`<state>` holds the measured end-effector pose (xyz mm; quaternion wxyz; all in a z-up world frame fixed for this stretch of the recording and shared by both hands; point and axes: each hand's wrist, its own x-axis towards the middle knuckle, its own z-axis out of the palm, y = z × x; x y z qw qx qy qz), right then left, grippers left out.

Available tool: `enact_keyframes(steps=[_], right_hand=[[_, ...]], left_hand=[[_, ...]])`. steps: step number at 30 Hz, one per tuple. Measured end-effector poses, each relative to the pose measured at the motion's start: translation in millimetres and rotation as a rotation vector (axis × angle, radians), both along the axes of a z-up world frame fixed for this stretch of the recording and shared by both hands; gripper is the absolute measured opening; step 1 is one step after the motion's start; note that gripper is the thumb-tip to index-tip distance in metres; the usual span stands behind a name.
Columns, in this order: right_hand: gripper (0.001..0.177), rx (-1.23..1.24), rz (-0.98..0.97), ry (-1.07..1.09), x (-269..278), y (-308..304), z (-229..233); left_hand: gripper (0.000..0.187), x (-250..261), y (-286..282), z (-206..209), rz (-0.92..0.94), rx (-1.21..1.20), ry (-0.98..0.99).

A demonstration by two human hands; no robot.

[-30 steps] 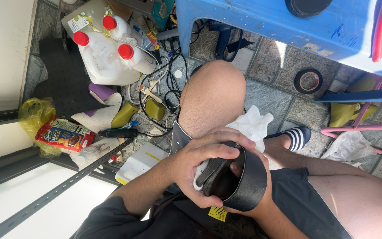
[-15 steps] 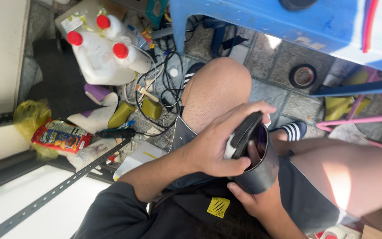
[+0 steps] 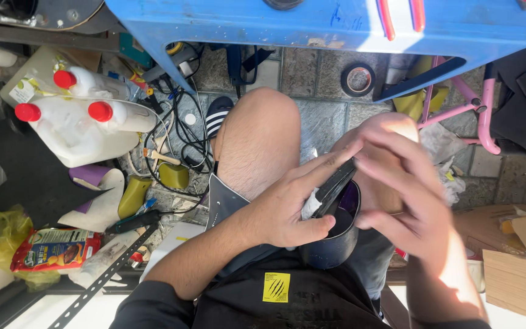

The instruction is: The person uses a heat gun to warm a black shoe sole, then wipes it with a cloth. They press and smooth the sole edges by hand, inspect the fit, and use a hammer to tap the sole into place.

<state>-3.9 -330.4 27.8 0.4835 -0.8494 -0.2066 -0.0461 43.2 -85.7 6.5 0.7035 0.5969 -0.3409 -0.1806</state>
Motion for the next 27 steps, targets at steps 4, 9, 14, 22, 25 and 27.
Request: enact_keyframes(steps=[4,9,14,22,25,27], right_hand=[[0.035,0.279,0.155,0.083,35.6,23.8,-12.7],[0.034,0.407,0.068,0.173,25.8,19.7,-23.1],[0.029,0.362,0.024,0.082,16.1,6.7,-42.8],[0.025,0.363,-0.004,0.07,14.6,4.4,-44.2],[0.024,0.379,0.011,0.077,14.0,5.2,-42.9],[0.024,0.379,0.007,0.064,15.3,5.7,-41.8]], left_hand=[[0.058,-6.8,-3.3,3.7,0.148,0.164,-0.084],[0.055,-20.8,-9.6,2.9,0.407,0.177,-0.162],[0.044,-34.9,-13.7,-6.6,0.542,0.151,-0.196],[0.018,-43.1,-12.3,5.4,0.55,0.223,-0.17],[0.043,-37.6,-16.1,16.6,0.492,0.228,0.032],[0.045,-33.8,-15.4,23.9,0.468,0.283,-0.028]])
